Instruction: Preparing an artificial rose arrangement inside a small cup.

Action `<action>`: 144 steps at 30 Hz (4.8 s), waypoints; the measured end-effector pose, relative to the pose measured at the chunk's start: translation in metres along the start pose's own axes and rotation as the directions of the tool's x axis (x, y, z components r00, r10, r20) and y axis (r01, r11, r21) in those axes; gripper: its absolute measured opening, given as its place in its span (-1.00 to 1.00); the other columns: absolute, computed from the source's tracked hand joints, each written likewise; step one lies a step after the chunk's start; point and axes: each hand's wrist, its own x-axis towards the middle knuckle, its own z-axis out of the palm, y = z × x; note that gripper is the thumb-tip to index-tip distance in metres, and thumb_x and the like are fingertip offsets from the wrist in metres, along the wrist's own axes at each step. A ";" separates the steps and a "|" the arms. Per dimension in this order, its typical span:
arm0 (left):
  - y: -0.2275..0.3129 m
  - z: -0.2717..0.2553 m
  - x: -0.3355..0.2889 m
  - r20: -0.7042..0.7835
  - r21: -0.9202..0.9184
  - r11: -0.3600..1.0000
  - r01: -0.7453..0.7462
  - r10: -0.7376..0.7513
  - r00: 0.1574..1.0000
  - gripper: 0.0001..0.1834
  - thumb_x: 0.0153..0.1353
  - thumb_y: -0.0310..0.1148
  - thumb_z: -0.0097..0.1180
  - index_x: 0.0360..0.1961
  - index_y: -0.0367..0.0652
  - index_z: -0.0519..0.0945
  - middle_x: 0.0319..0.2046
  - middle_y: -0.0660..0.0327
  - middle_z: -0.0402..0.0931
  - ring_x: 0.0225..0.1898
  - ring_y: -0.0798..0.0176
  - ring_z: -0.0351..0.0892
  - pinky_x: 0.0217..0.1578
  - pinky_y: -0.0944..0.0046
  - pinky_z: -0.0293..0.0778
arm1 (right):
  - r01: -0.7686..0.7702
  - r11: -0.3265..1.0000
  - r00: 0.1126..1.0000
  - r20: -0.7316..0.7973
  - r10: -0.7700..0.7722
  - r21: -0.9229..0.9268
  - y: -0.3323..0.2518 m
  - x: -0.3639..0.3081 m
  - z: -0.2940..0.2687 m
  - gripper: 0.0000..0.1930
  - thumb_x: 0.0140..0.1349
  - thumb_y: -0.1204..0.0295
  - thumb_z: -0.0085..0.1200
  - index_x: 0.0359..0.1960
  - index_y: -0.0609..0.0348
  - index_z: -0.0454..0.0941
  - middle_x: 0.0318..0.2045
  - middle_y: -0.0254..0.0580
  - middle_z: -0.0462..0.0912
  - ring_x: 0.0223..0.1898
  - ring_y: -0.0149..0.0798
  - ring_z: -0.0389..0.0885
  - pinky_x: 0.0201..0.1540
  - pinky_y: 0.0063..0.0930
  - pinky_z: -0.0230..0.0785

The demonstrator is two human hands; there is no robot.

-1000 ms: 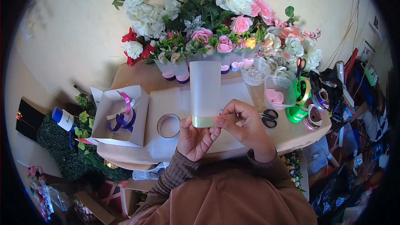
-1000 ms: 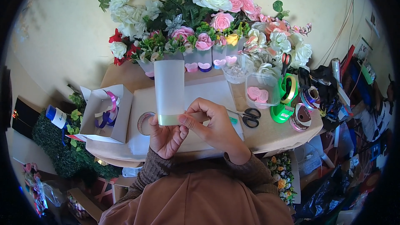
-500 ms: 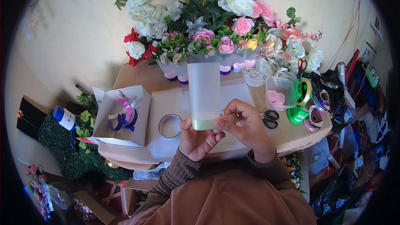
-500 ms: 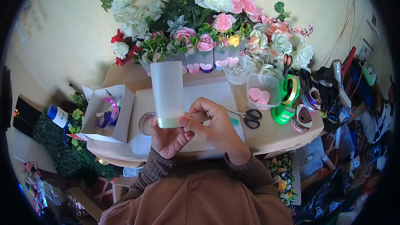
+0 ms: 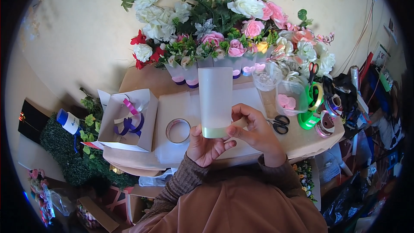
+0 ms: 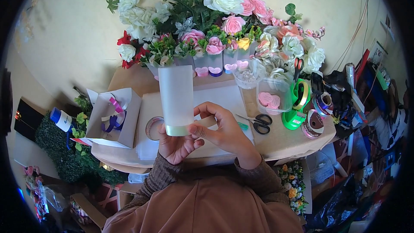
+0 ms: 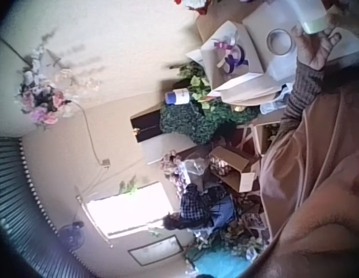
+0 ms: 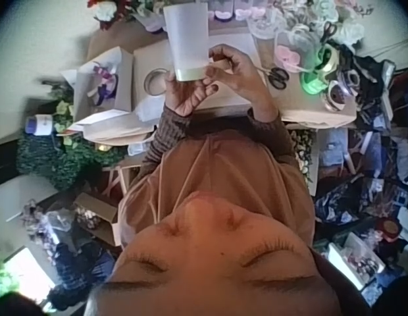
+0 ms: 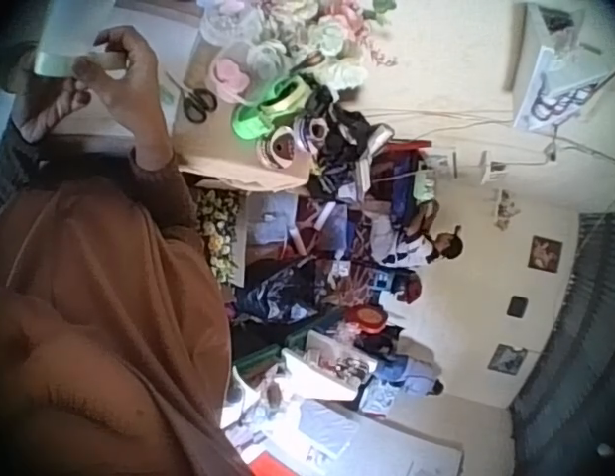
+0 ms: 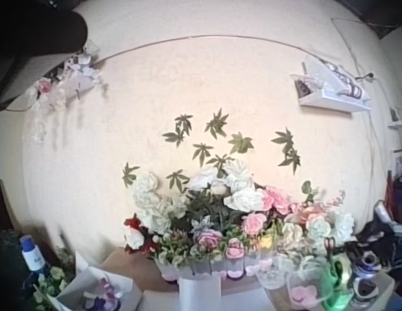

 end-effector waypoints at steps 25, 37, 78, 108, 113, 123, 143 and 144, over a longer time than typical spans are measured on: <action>0.001 0.017 -0.001 -0.106 0.615 0.699 -0.365 0.533 0.839 -0.77 0.15 -0.57 0.09 -0.18 -0.20 0.37 -0.15 0.16 0.46 -0.10 0.29 0.47 -0.05 0.27 0.41 | 0.090 0.938 0.972 -0.176 -0.156 -0.334 -0.007 -0.003 -0.002 -0.66 -0.08 0.26 0.39 -0.46 0.22 0.52 -0.45 -0.30 0.52 -0.35 -0.44 0.45 -0.23 -0.57 0.25; -0.005 0.017 0.006 -0.212 0.514 0.770 -0.378 0.542 0.813 -0.80 0.22 -0.50 0.05 -0.17 -0.14 0.33 -0.19 0.17 0.49 -0.11 0.24 0.51 -0.04 0.18 0.46 | 0.034 0.974 0.979 -0.187 -0.077 -0.225 -0.005 -0.002 -0.001 -0.82 0.07 0.42 0.26 -0.47 0.28 0.54 -0.48 -0.33 0.51 -0.39 -0.52 0.40 -0.29 -0.65 0.23; -0.010 0.005 0.007 -0.268 0.549 0.772 -0.320 0.526 0.807 -0.84 0.11 -0.49 0.05 -0.27 -0.12 0.38 -0.14 0.11 0.49 -0.01 0.10 0.50 0.06 0.02 0.42 | 0.037 0.927 0.962 -0.236 -0.134 -0.373 -0.004 -0.001 0.008 -0.83 0.06 0.40 0.27 -0.49 0.25 0.57 -0.52 -0.31 0.54 -0.40 -0.50 0.46 -0.30 -0.62 0.25; -0.006 0.014 0.002 -0.317 0.076 0.973 -0.219 0.232 0.919 -0.31 0.02 -0.24 0.13 0.12 -0.42 0.22 0.08 -0.14 0.30 0.14 -0.01 0.34 0.19 0.05 0.30 | -0.024 1.000 0.988 -0.155 0.023 -0.001 -0.002 -0.001 0.010 -0.81 0.09 0.39 0.24 -0.48 0.23 0.51 -0.54 -0.40 0.53 -0.43 -0.61 0.41 -0.33 -0.68 0.27; -0.006 0.016 0.003 -0.312 0.105 0.977 -0.183 0.207 0.927 -0.25 0.00 -0.20 0.14 0.15 -0.41 0.19 0.09 -0.16 0.29 0.15 0.01 0.33 0.20 0.04 0.29 | -0.007 1.000 0.988 -0.157 0.010 0.021 -0.001 0.000 0.011 -0.79 0.09 0.38 0.25 -0.47 0.21 0.48 -0.51 -0.41 0.53 -0.38 -0.59 0.42 -0.29 -0.65 0.28; -0.004 0.021 0.008 -0.294 0.265 0.955 -0.133 0.211 0.932 -0.11 -0.08 -0.07 0.21 0.27 -0.13 0.12 0.25 -0.05 0.10 0.20 0.03 0.23 0.13 -0.05 0.28 | -0.048 0.997 0.988 -0.144 0.055 0.054 0.005 -0.002 0.009 -0.77 0.05 0.32 0.28 -0.42 0.04 0.44 -0.41 -0.51 0.51 -0.33 -0.62 0.31 -0.22 -0.58 0.06; -0.008 0.014 0.004 -0.115 0.659 0.671 -0.340 0.536 0.836 -0.63 0.08 -0.57 0.13 -0.14 -0.14 0.28 -0.11 0.17 0.40 -0.01 0.28 0.40 0.03 0.19 0.35 | 0.086 0.976 0.949 -0.284 -0.141 -0.198 -0.002 -0.005 0.012 -0.72 0.00 0.38 0.32 -0.38 0.15 0.43 -0.35 -0.37 0.53 -0.34 -0.55 0.42 -0.30 -0.63 0.25; -0.009 0.015 0.004 -0.116 0.659 0.672 -0.339 0.536 0.836 -0.63 0.08 -0.57 0.13 -0.14 -0.14 0.28 -0.11 0.17 0.40 -0.01 0.28 0.40 0.03 0.19 0.35 | 0.115 0.965 0.942 -0.282 -0.181 -0.234 0.002 -0.004 0.013 -0.72 -0.01 0.40 0.32 -0.38 0.16 0.44 -0.36 -0.35 0.54 -0.32 -0.53 0.44 -0.27 -0.61 0.27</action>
